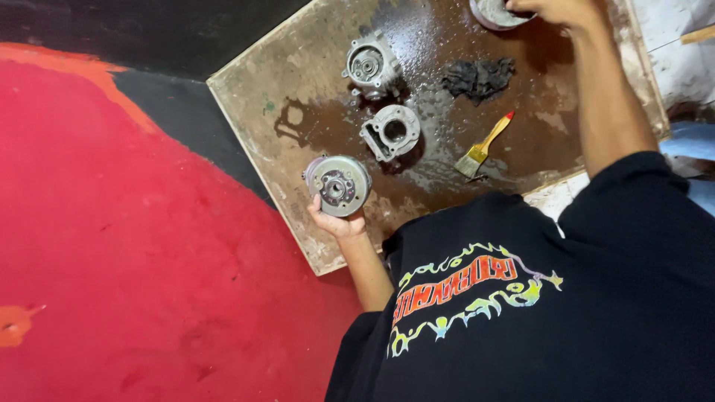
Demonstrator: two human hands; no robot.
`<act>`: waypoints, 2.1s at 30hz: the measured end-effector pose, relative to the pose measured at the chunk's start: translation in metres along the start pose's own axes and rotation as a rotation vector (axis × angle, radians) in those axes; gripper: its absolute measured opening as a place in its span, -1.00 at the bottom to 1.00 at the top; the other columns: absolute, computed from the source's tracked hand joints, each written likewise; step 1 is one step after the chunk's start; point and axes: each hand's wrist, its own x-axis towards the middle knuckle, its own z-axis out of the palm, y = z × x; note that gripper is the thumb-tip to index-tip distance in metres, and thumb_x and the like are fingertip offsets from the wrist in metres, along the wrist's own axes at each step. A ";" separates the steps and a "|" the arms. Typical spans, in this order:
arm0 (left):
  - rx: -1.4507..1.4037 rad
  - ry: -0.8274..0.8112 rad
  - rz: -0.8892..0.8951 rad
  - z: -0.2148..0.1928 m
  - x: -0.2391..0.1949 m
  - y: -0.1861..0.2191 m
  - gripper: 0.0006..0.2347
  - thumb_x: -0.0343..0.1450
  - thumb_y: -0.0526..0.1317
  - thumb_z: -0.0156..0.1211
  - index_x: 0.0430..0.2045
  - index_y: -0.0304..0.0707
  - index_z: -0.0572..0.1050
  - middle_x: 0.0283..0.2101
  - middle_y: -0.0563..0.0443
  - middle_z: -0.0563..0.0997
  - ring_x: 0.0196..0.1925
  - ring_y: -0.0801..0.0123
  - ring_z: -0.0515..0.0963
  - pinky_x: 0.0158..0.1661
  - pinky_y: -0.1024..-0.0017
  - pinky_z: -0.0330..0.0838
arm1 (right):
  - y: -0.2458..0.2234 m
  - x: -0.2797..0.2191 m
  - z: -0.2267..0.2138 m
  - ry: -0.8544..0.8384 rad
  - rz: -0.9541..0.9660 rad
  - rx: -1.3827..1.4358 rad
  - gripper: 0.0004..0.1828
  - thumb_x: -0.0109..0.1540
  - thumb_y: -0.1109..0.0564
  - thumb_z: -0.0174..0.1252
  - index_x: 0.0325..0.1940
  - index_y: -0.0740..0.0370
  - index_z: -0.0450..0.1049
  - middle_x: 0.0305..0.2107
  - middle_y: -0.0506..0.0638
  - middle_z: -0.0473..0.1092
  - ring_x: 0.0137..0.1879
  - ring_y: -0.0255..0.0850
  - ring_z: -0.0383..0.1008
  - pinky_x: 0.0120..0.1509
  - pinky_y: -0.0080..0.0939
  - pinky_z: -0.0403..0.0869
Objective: The recorder is cleaning disassembled motorcycle engine components using a brush and cleaning fluid on a workbench.
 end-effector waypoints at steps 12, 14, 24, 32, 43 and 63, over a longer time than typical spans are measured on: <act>0.012 -0.040 0.025 0.019 -0.014 -0.016 -0.49 0.38 -0.08 0.01 0.25 -0.29 0.34 0.18 -0.20 0.53 0.20 -0.02 0.53 0.18 -0.03 0.47 | -0.053 -0.070 -0.027 0.242 -0.037 -0.266 -0.65 0.58 0.07 0.07 -0.10 0.47 0.42 -0.44 0.09 0.36 -0.31 -0.13 0.35 -0.26 -0.08 0.32; 0.022 -0.032 0.013 0.023 -0.019 -0.020 -0.49 0.37 -0.10 0.01 0.25 -0.27 0.35 0.18 -0.18 0.53 0.20 -0.01 0.53 0.19 -0.01 0.47 | -0.087 -0.087 -0.021 0.267 0.043 -0.238 -0.60 0.57 0.04 0.06 -0.11 0.51 0.39 -0.45 0.19 0.32 -0.34 -0.04 0.31 -0.30 -0.02 0.27; -0.012 -0.124 -0.118 0.007 -0.028 -0.040 -0.53 0.41 -0.11 -0.01 0.20 -0.37 0.36 0.12 -0.22 0.56 0.15 -0.01 0.57 0.16 0.01 0.50 | -0.012 -0.145 0.013 0.211 0.329 1.158 -0.45 0.33 -0.03 0.24 0.37 0.11 0.31 0.32 0.08 0.38 0.39 0.02 0.42 0.33 0.18 0.47; -0.010 -0.149 -0.133 0.012 -0.028 -0.039 -0.54 0.42 -0.10 -0.01 0.17 -0.40 0.39 0.09 -0.22 0.57 0.11 0.00 0.58 0.12 0.03 0.52 | 0.037 -0.145 0.021 0.248 0.068 -0.002 -0.62 0.40 0.17 0.29 0.26 0.25 0.37 0.26 0.18 0.34 0.41 0.02 0.32 0.47 -0.02 0.32; 0.067 -0.146 -0.113 0.021 -0.031 -0.041 -0.54 0.40 -0.12 0.00 0.15 -0.45 0.40 0.07 -0.24 0.58 0.11 0.04 0.59 0.17 0.09 0.49 | -0.050 -0.186 -0.032 0.446 -0.168 -0.611 -0.74 0.40 0.12 0.21 -0.25 0.41 0.49 -0.23 0.34 0.40 -0.13 0.18 0.35 -0.03 0.02 0.35; 0.244 -0.335 -0.243 0.053 -0.020 -0.079 -0.56 0.50 -0.09 0.04 0.20 -0.46 0.40 0.09 -0.25 0.58 0.10 0.10 0.60 0.17 0.15 0.49 | -0.288 -0.170 0.129 -0.554 -0.872 -0.334 -0.78 0.08 0.09 0.20 -0.29 0.29 0.51 -0.09 0.22 0.39 0.18 0.08 0.42 0.39 0.21 0.29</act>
